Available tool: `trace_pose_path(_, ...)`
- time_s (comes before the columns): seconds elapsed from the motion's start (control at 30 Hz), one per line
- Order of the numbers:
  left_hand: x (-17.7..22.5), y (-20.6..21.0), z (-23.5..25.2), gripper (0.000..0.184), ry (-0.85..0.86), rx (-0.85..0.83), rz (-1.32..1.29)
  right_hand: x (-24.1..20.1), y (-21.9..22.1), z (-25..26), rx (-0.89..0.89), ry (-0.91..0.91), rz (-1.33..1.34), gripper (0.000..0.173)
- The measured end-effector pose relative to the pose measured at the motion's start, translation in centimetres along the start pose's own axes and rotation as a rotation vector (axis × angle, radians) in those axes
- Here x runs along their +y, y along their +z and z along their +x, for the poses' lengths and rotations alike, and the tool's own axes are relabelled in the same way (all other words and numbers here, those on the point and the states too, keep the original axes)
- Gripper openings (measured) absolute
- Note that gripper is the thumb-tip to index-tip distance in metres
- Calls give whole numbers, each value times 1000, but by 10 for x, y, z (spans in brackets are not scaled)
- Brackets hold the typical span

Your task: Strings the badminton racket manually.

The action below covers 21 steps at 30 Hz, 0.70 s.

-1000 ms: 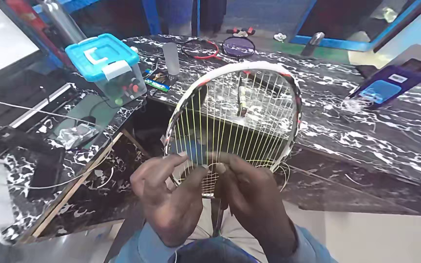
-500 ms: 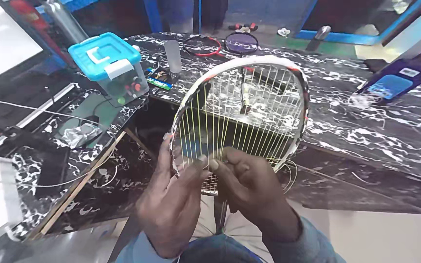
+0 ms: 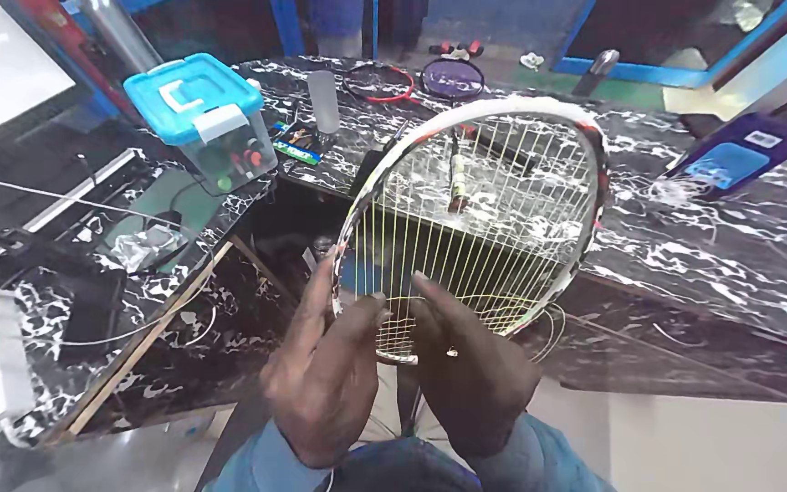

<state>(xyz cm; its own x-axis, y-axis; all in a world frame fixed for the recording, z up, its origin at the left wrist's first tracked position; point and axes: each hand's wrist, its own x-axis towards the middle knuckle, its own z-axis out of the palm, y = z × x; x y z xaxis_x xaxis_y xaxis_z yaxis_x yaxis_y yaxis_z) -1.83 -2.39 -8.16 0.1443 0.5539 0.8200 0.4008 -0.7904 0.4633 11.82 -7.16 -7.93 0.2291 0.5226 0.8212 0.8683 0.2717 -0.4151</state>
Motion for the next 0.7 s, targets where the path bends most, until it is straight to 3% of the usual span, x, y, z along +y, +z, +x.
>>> trace_pose_path(0.23, 2, 2, 1, 19, -10, -9, -15, -4, -5, 3, -107, 80, 80, 26)
trace_pose_path(0.4, 4, 6, 0, 9, -52, 23, 7, -3, -9, 4, -129, 73, 132, 26)
trace_pose_path(0.57, 8, 10, 1, 8, -55, 28, 49, 1, -2, -4, -1, -23, 89, 38)
trace_pose_path(0.7, 7, 11, 1, 10, -44, 35, 67, 6, 2, -10, 55, 8, 239, 20)
